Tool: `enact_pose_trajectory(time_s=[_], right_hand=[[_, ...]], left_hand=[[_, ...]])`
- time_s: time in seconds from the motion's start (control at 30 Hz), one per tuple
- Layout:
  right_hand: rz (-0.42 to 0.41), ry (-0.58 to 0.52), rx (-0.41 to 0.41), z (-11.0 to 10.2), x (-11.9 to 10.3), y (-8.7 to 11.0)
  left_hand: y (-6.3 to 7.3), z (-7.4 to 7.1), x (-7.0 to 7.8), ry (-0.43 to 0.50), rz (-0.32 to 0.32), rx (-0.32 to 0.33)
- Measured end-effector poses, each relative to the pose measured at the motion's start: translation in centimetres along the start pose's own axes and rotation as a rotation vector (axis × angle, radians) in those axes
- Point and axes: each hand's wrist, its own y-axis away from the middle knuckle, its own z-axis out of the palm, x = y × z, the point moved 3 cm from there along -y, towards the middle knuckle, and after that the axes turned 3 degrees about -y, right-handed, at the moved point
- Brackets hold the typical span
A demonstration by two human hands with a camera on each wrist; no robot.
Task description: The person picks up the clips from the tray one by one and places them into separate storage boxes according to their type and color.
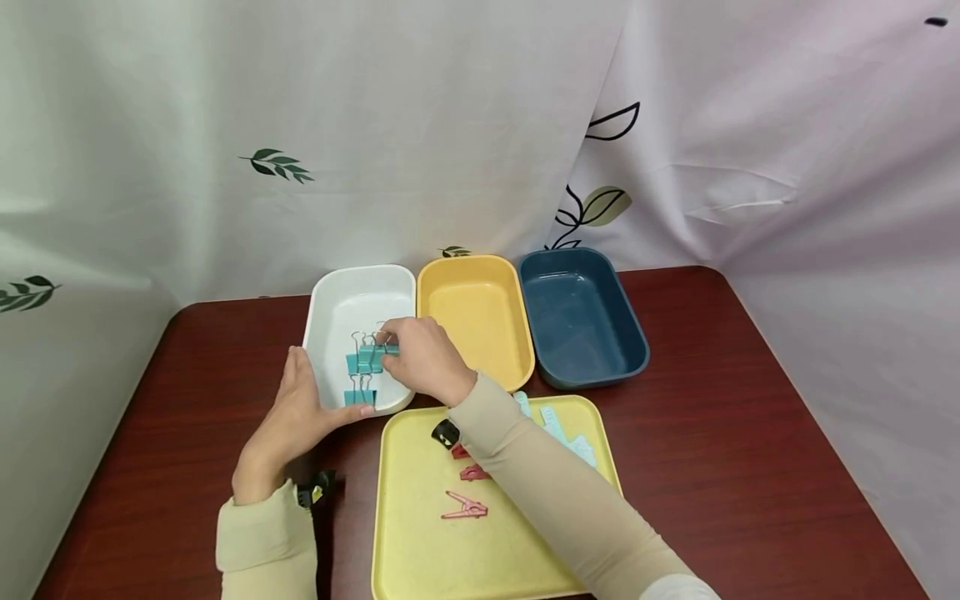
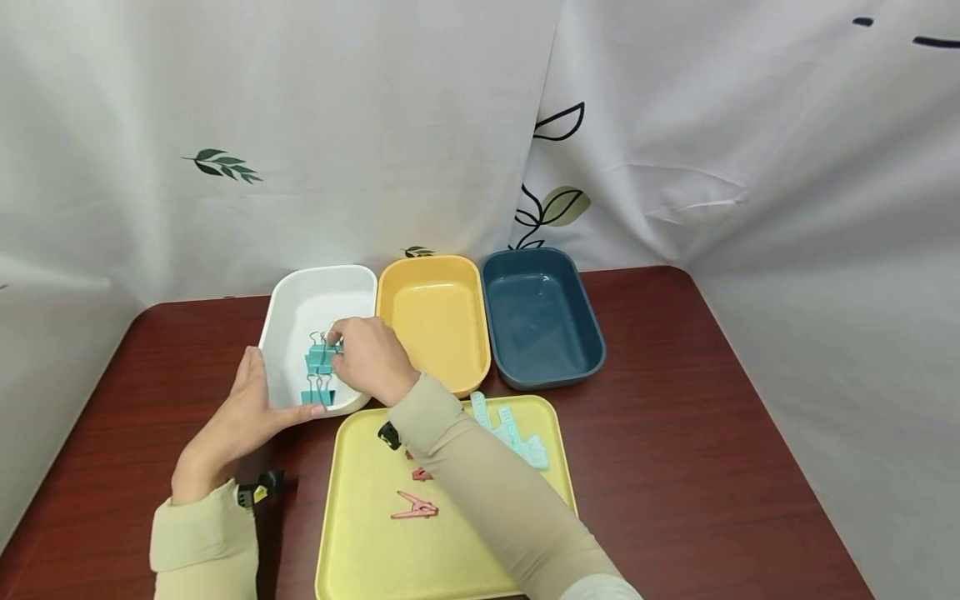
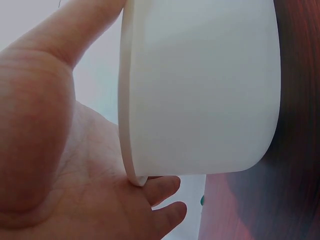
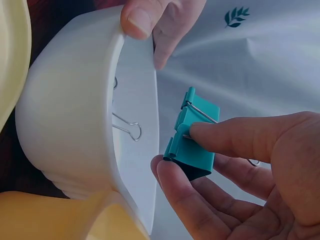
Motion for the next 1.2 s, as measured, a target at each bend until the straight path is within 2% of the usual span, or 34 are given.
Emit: enact_pose_trajectory(time_s=[0.43, 0.73, 0.9, 1.2], right_hand=[[0.037, 0.072, 0.018, -0.4, -0.4, -1.9], [0.090, 0.026, 0.023, -0.1, 0.2, -3.1], [0.080, 0.021, 0.034, 0.0, 0.2, -3.5], [0.066, 0.013, 0.058, -0.1, 0.5, -4.5]], left_hand=[[0.0, -0.1, -0.2, 0.003, 0.013, 0.019], [0.0, 0.0, -0.3, -0.004, 0.006, 0.012], [0.1, -0.1, -0.3, -0.006, -0.015, 0.001], [-0.1, -0.1, -0.2, 0.011, 0.015, 0.008]])
